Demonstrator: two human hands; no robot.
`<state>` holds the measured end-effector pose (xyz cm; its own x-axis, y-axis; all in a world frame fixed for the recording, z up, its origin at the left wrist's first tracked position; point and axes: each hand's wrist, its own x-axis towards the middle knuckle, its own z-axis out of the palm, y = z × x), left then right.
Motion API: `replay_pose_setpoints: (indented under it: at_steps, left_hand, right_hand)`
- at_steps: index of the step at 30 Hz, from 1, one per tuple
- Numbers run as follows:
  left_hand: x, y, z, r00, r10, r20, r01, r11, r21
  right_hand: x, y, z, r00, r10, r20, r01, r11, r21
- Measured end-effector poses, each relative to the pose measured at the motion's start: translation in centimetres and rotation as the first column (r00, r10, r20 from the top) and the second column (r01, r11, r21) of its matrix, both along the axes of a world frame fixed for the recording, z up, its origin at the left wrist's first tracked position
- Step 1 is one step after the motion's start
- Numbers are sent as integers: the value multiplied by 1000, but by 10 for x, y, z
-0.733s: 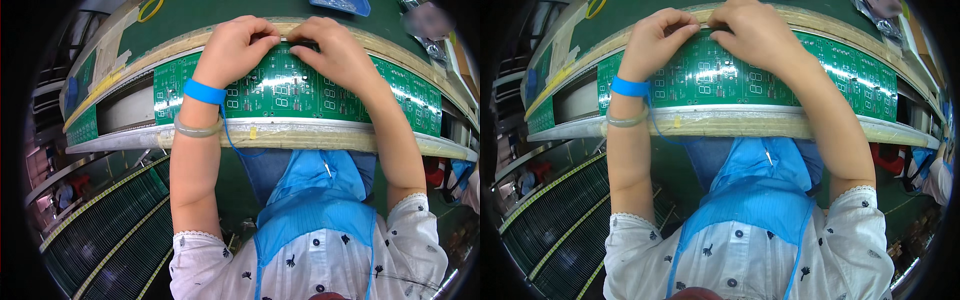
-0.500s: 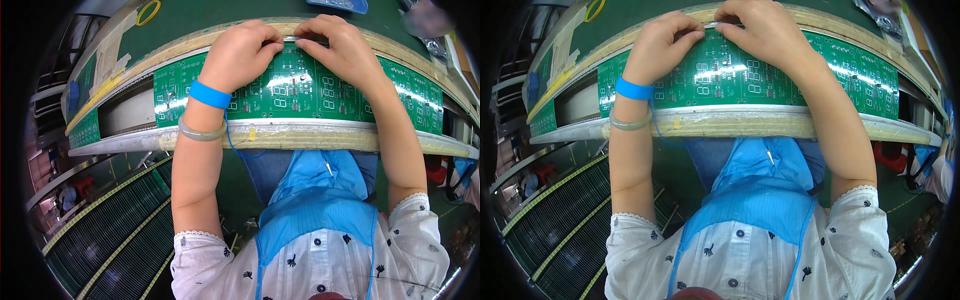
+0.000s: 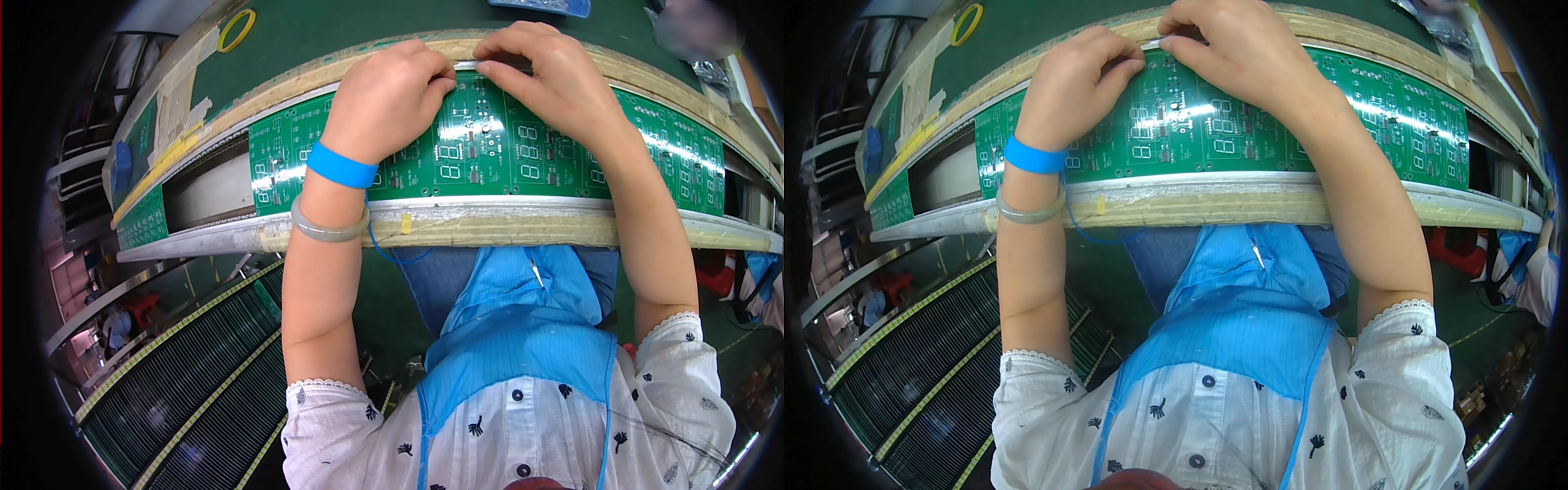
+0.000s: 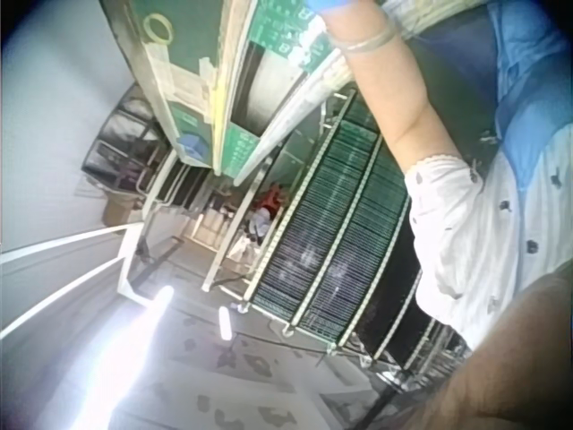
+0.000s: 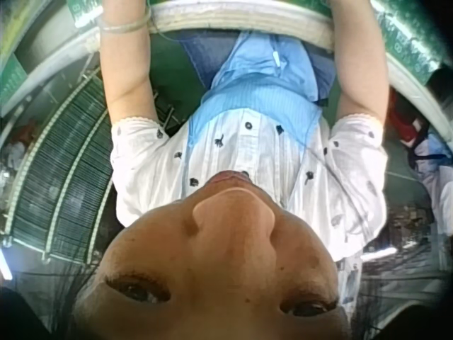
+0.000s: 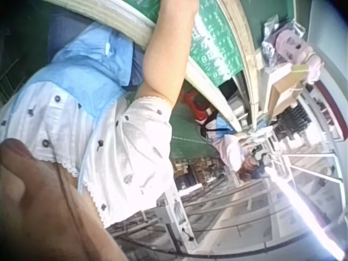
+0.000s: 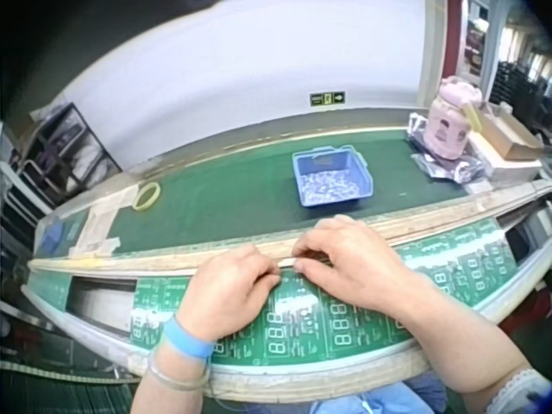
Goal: Manually assembling small components onto electronic circuit boards for LED displays at an industrial workbench.
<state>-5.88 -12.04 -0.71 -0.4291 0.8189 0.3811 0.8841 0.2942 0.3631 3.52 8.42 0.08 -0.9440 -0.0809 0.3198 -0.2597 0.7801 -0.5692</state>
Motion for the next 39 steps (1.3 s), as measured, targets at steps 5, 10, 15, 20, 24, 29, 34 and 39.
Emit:
replay_pose_setpoints:
  at_steps: [5, 10, 15, 20, 24, 29, 34, 39]
  left_hand:
    - [0, -2, 7, 996, 1, 90, 5, 998, -68]
    - [-2, -2, 12, 994, 0, 110, 5, 999, -52]
    - [-11, 15, 37, 993, 70, 98, -79, 992, 95]
    - [-20, 47, 66, 999, 26, 36, -30, 993, 110]
    - [-43, 68, 50, 982, 72, -175, -69, 997, 24]
    - [-53, 73, 44, 941, 249, -228, -308, 910, -278]
    - [-70, 52, 40, 991, 127, -40, -130, 988, -87]
    - [-77, 78, 25, 905, 315, -285, -378, 905, -198]
  right_hand:
    - [-2, 5, 24, 994, -107, -29, 103, 988, -113]
    - [-13, 30, 54, 969, -224, -103, 229, 973, 36]
    - [-30, 57, 68, 885, -425, -190, 465, 796, 388]
    - [-50, 77, 55, 909, -417, -17, 403, 864, 303]
    - [-60, 49, 55, 944, -327, 49, 297, 903, 309]
    - [-68, 19, 47, 941, -338, -3, 297, 822, 487]
    - [-89, 17, 25, 965, -122, -231, 227, 828, 512]
    - [-110, 38, -10, 876, -70, -477, 402, 651, 643]
